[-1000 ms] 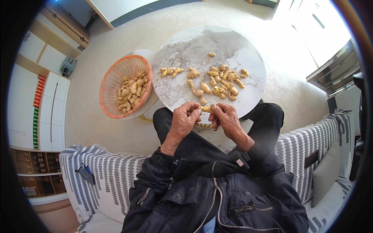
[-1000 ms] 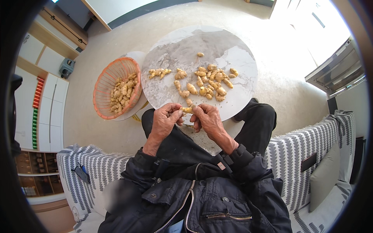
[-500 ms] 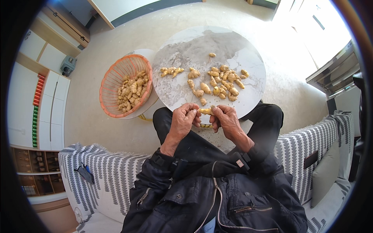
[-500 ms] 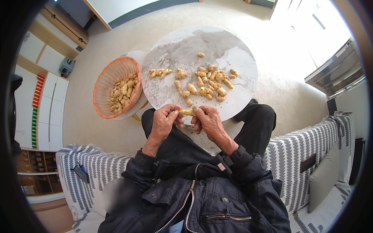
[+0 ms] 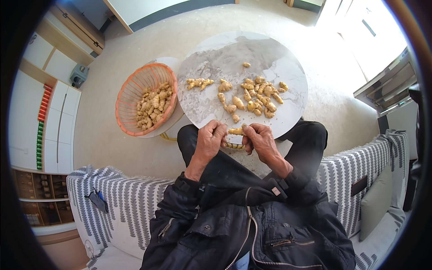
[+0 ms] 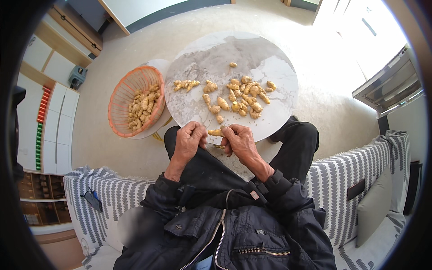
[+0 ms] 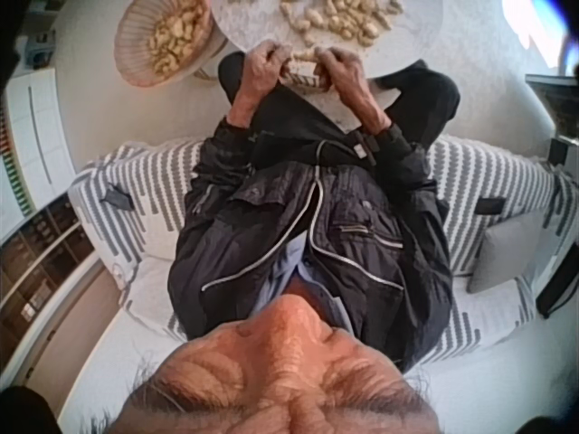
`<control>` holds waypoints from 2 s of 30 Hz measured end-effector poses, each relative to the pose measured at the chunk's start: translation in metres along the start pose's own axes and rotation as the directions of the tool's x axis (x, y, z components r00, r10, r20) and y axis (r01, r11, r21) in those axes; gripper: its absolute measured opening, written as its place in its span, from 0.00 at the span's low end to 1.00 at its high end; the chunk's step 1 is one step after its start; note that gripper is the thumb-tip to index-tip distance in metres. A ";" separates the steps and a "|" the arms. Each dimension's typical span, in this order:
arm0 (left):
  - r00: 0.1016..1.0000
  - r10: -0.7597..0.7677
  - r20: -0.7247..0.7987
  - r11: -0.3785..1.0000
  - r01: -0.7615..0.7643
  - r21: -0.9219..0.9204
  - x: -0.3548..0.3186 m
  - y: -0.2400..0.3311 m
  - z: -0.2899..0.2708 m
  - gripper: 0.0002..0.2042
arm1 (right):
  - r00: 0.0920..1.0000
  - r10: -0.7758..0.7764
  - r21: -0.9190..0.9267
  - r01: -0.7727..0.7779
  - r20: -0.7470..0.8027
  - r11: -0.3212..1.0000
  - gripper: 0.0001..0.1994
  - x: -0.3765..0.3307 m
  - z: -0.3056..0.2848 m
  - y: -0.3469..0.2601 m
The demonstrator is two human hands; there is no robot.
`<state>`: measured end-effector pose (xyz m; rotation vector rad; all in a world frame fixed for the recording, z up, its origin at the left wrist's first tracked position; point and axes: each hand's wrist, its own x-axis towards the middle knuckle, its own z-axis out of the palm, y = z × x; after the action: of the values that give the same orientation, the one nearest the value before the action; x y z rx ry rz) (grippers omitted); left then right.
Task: The person sits on a sofa and peels ginger pieces by hand, removing the skin and placing the peeled ginger into an orange basket. The person handles ginger one at a time, occasionally pausing to adjust the pile on the table.
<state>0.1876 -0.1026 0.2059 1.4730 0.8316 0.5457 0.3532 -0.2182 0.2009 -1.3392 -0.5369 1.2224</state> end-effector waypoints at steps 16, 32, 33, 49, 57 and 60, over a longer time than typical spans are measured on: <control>0.919 0.385 -0.085 0.901 -0.354 0.250 0.013 -0.024 0.006 0.13 | 0.999 0.019 -0.096 -0.023 -0.042 0.995 0.19 0.001 -0.001 -0.002; 0.822 0.076 -0.565 0.925 -0.270 -0.268 0.028 -0.013 -0.131 0.14 | 0.998 0.062 -0.241 -0.058 0.008 0.969 0.10 0.018 -0.018 0.006; 0.806 0.073 -0.587 0.926 -0.273 -0.260 0.029 -0.015 -0.137 0.15 | 0.999 0.046 -0.236 -0.045 0.000 0.971 0.10 0.021 -0.022 0.006; 0.843 0.472 -0.259 0.651 -0.135 0.747 0.166 -0.064 -0.113 0.20 | 0.988 0.006 -0.257 -0.045 -0.154 0.965 0.12 0.045 -0.061 0.024; 0.914 0.296 -0.277 0.462 0.117 0.879 0.201 -0.074 -0.108 0.12 | 0.985 0.046 -0.226 -0.084 -0.169 0.970 0.10 0.055 -0.065 0.026; 0.925 0.217 -0.311 0.681 0.085 0.727 0.193 -0.072 -0.110 0.10 | 0.988 0.050 -0.233 -0.084 -0.147 0.969 0.12 0.055 -0.064 0.021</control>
<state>0.2120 0.1112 0.1155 2.1874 1.4196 0.5902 0.4209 -0.2022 0.1484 -1.6457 -0.5544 1.1331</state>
